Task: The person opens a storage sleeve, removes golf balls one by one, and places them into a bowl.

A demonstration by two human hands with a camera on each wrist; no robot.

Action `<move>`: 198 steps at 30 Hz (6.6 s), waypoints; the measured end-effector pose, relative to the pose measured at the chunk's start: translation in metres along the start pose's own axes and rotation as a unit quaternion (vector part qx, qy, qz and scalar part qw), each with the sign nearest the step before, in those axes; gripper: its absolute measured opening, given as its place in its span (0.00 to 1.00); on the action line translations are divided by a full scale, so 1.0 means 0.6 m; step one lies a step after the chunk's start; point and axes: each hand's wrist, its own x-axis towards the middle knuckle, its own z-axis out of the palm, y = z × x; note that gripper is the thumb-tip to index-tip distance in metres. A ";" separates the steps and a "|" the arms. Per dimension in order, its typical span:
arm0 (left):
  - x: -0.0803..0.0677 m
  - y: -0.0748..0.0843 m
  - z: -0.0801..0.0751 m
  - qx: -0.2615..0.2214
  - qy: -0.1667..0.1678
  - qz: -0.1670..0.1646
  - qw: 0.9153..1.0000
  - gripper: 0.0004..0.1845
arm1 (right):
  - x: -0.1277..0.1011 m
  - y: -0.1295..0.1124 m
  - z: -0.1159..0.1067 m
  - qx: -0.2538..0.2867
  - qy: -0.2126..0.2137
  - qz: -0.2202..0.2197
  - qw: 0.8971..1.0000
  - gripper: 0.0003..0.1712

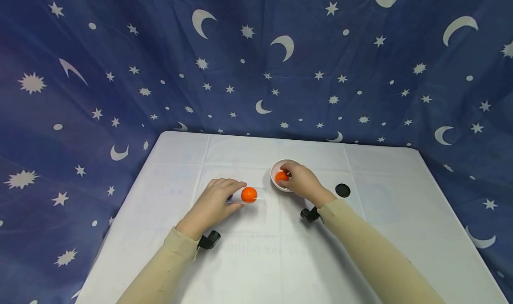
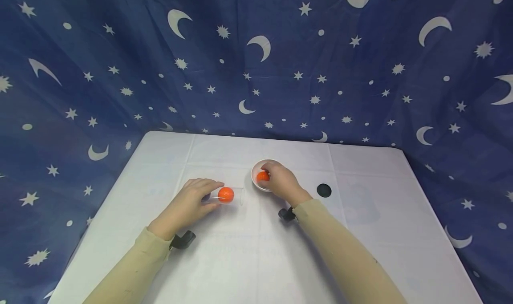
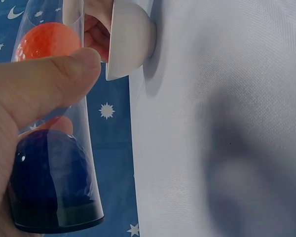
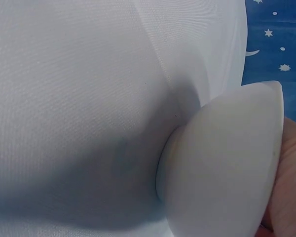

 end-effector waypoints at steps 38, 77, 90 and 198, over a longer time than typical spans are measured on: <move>0.018 0.010 0.003 0.000 -0.001 0.003 1.000 0.28 | -0.128 -0.028 -0.038 0.185 0.078 -0.174 0.964 0.30; 0.020 0.024 0.000 0.014 0.018 0.026 0.999 0.28 | -0.129 -0.043 0.015 0.196 0.080 -0.161 0.964 0.26; 0.020 0.025 -0.007 0.065 0.025 0.054 0.996 0.29 | -0.125 -0.041 0.031 0.205 0.075 -0.154 0.964 0.25; 0.015 0.011 -0.016 0.026 0.040 0.005 0.999 0.28 | -0.128 -0.036 0.002 0.208 0.108 -0.139 0.962 0.25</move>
